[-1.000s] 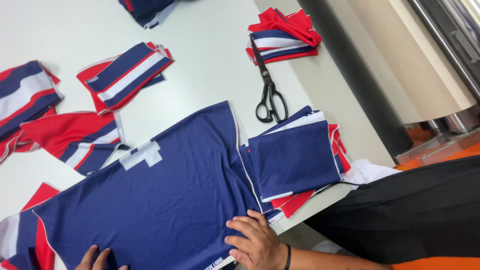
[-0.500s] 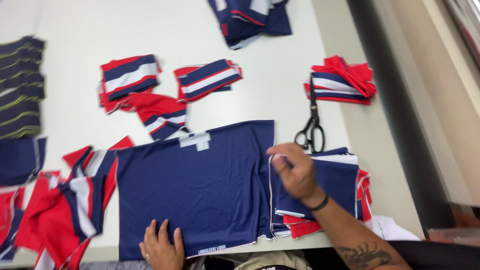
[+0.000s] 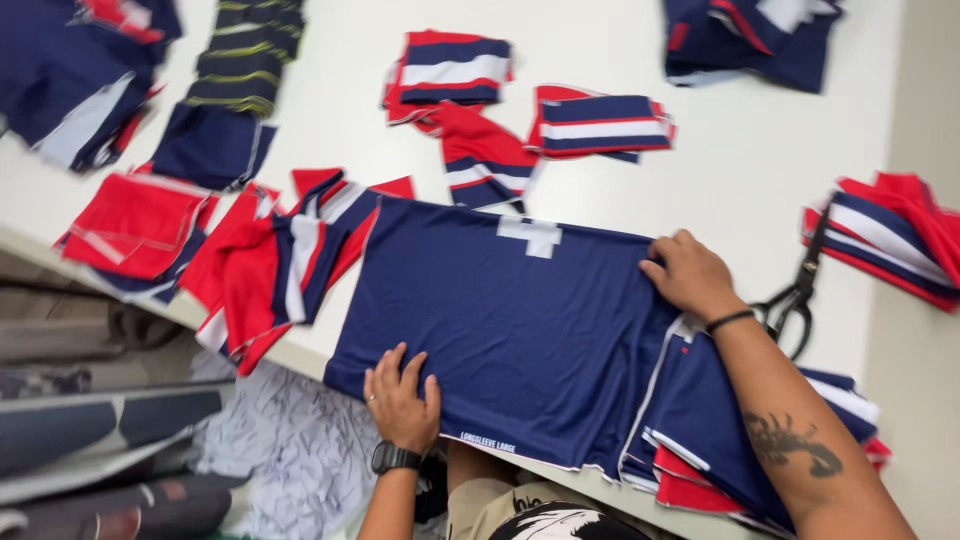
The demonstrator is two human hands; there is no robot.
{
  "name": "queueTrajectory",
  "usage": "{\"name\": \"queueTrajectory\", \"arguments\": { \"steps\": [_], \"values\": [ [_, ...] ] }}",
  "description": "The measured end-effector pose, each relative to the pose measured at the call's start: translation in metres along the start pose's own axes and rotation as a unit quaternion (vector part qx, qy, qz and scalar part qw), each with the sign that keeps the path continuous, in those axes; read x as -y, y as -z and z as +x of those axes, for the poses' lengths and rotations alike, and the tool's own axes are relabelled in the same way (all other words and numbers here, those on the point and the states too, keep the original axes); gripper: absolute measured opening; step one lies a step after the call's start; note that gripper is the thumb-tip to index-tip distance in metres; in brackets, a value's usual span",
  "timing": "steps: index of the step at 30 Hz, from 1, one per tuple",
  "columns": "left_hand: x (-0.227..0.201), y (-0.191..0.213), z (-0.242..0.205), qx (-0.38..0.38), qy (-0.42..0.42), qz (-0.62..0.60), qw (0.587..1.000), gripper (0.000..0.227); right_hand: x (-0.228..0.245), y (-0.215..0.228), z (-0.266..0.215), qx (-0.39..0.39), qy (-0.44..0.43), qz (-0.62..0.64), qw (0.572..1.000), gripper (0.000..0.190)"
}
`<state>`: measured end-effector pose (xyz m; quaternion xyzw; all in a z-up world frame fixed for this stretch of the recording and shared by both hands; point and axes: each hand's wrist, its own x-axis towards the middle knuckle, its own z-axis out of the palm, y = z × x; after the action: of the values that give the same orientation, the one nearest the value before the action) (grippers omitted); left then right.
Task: The person folds multiple red, white, and blue sports jerseys on a white table. They unfold each jersey, align the sleeves and body, fold the garment in half, then fold it again into a compact rectangle. The folded jerseys are stacked on the right side of the table.
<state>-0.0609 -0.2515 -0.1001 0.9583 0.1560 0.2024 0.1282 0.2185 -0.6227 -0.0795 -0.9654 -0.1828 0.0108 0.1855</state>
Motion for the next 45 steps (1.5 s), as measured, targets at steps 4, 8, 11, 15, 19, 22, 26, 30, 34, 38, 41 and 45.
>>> {"name": "queueTrajectory", "arguments": {
  "steps": [4, 8, 11, 15, 19, 22, 26, 30, 34, 38, 41, 45],
  "values": [
    [0.003, 0.007, 0.002, -0.014, 0.008, -0.022, 1.0, 0.04, -0.01, -0.016, -0.006, -0.009, -0.006, 0.0, 1.0, 0.026],
    [0.006, 0.002, -0.003, -0.022, -0.002, -0.021, 1.0, 0.041, -0.015, -0.017, -0.005, -0.004, -0.019, -0.007, 1.0, 0.025],
    [0.005, 0.004, -0.004, -0.018, -0.001, -0.023, 1.0, 0.041, -0.014, -0.013, -0.007, 0.013, -0.045, 0.006, 0.999, 0.025],
    [0.004, 0.007, -0.003, -0.009, 0.006, -0.018, 1.0, 0.041, -0.018, -0.012, -0.004, 0.002, -0.006, 0.033, 0.999, 0.024],
    [0.003, 0.008, -0.002, -0.004, 0.008, -0.022, 1.0, 0.041, -0.031, -0.019, -0.001, -0.003, -0.005, 0.038, 0.999, 0.022],
    [0.004, 0.007, -0.003, 0.0, 0.016, -0.023, 1.0, 0.041, -0.044, -0.03, -0.001, -0.07, -0.006, 0.07, 0.995, 0.022],
    [0.004, 0.009, -0.001, 0.013, 0.022, -0.017, 1.0, 0.042, -0.06, -0.036, 0.001, -0.187, 0.015, 0.005, 0.982, 0.028],
    [0.004, 0.004, -0.003, 0.018, 0.026, -0.012, 0.999, 0.042, -0.068, -0.039, 0.01, -0.124, -0.018, -0.05, 0.991, 0.029],
    [0.008, 0.003, -0.002, 0.012, 0.033, -0.015, 0.999, 0.041, -0.063, -0.041, 0.003, -0.106, -0.064, -0.027, 0.992, 0.022],
    [0.006, 0.002, -0.006, 0.011, 0.029, -0.015, 0.999, 0.04, -0.055, -0.032, 0.005, -0.083, -0.107, 0.043, 0.99, 0.02],
    [0.009, 0.002, -0.001, 0.008, 0.028, -0.015, 0.999, 0.04, -0.049, -0.027, 0.007, -0.086, -0.103, 0.076, 0.988, 0.024],
    [0.01, 0.001, -0.008, 0.013, 0.026, -0.012, 1.0, 0.04, -0.051, -0.028, 0.004, -0.044, -0.151, 0.123, 0.98, 0.029]
  ]
}}
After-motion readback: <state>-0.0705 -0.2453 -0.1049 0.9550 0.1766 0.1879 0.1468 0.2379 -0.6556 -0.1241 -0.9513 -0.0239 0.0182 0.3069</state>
